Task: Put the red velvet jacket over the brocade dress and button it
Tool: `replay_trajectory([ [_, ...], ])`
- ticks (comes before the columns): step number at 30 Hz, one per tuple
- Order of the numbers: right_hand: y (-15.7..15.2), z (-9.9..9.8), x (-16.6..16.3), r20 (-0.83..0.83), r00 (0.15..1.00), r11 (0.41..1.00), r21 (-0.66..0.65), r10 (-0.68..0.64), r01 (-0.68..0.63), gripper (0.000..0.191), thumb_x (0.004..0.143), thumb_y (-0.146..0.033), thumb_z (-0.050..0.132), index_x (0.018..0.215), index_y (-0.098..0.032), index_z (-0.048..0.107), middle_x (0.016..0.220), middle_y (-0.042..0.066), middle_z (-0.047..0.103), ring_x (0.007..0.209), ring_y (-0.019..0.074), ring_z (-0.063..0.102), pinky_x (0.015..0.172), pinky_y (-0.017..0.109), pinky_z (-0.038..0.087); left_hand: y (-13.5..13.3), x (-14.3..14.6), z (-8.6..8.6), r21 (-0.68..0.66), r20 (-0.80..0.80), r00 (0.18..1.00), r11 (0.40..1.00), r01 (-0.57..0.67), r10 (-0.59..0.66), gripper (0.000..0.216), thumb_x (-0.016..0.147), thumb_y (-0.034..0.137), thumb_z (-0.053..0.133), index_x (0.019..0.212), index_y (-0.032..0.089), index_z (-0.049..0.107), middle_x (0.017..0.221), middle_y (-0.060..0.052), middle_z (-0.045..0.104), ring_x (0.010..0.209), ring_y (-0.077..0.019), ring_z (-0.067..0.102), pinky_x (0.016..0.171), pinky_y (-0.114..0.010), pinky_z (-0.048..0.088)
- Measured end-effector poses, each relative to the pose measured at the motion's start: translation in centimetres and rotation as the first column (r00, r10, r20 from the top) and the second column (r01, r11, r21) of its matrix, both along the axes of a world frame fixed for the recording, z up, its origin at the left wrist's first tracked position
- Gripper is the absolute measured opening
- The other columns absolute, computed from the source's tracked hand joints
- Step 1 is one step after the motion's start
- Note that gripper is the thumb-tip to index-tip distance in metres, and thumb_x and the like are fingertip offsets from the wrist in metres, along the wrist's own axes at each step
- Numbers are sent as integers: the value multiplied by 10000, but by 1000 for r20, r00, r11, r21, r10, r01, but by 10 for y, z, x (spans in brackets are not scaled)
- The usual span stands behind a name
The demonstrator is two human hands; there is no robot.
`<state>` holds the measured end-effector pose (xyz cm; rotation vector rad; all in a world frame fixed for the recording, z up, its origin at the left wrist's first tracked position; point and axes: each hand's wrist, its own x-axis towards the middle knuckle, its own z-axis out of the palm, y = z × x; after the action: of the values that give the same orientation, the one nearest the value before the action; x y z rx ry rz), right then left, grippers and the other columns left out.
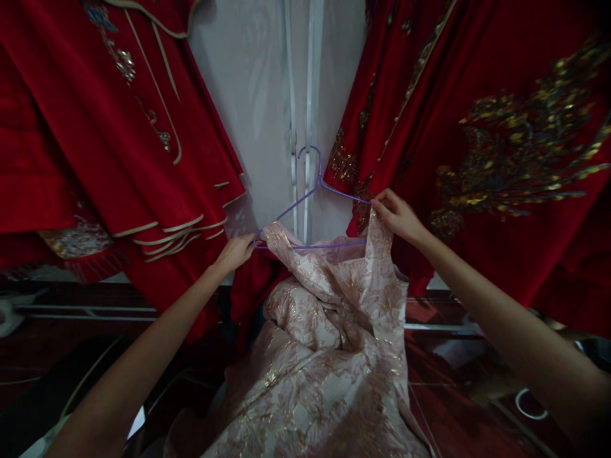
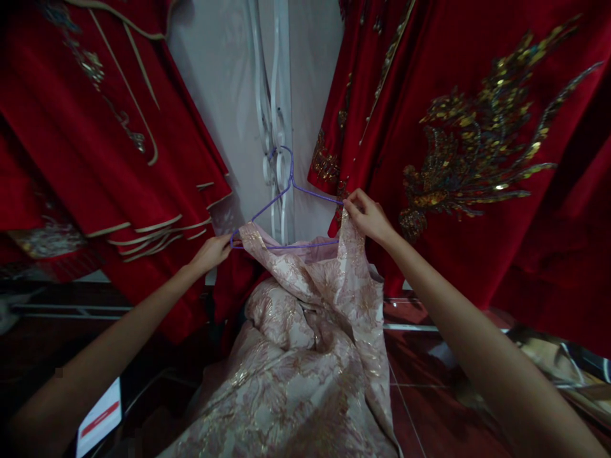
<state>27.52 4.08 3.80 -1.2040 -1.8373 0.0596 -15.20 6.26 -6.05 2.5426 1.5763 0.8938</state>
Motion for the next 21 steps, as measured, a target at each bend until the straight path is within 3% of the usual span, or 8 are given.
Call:
replay_trajectory([
  [5,-14,8,-3,18,998,998,2,-61,61,318,809,-540,479,791,-223,489,687,3,577,600,151,507,570,270,391,11,4,33,-78,147,986,993,94,-82,211,837,302,423,846,173,590,795,-34,644,750,-177,585,709,-283,432],
  [8,-30,18,-7,53,997,998,-8,-57,57,308,798,-534,502,781,-226,494,690,10,594,604,158,521,564,276,387,18,18,55,-120,262,964,990,78,-44,244,814,339,440,779,148,588,755,-42,631,723,-166,560,700,-287,438],
  [12,-49,29,-15,115,992,999,-20,-42,45,327,781,-560,513,772,-233,508,661,23,605,584,171,523,553,292,384,14,63,94,-93,314,946,989,112,-78,258,782,371,494,731,141,600,688,-34,605,674,-164,545,687,-294,423],
  [15,-53,34,-15,124,992,999,-32,-24,28,358,770,-591,512,756,-234,512,656,38,615,580,181,527,544,301,389,4,102,120,33,508,838,977,213,-200,287,803,399,490,793,133,599,766,-28,617,754,-158,558,736,-271,419],
  [18,-42,37,-9,130,990,997,-56,-47,54,416,789,-626,455,685,-227,507,569,30,567,550,176,517,524,302,388,0,123,130,135,582,756,953,272,-299,328,804,448,506,831,134,595,833,-23,620,843,-154,560,801,-255,408],
  [21,-16,44,-4,214,977,952,-302,20,47,501,779,-660,437,568,-212,510,483,22,511,502,168,510,500,311,395,4,123,127,112,551,777,950,293,-305,311,806,434,509,812,134,591,799,-9,612,820,-139,555,807,-243,409],
])
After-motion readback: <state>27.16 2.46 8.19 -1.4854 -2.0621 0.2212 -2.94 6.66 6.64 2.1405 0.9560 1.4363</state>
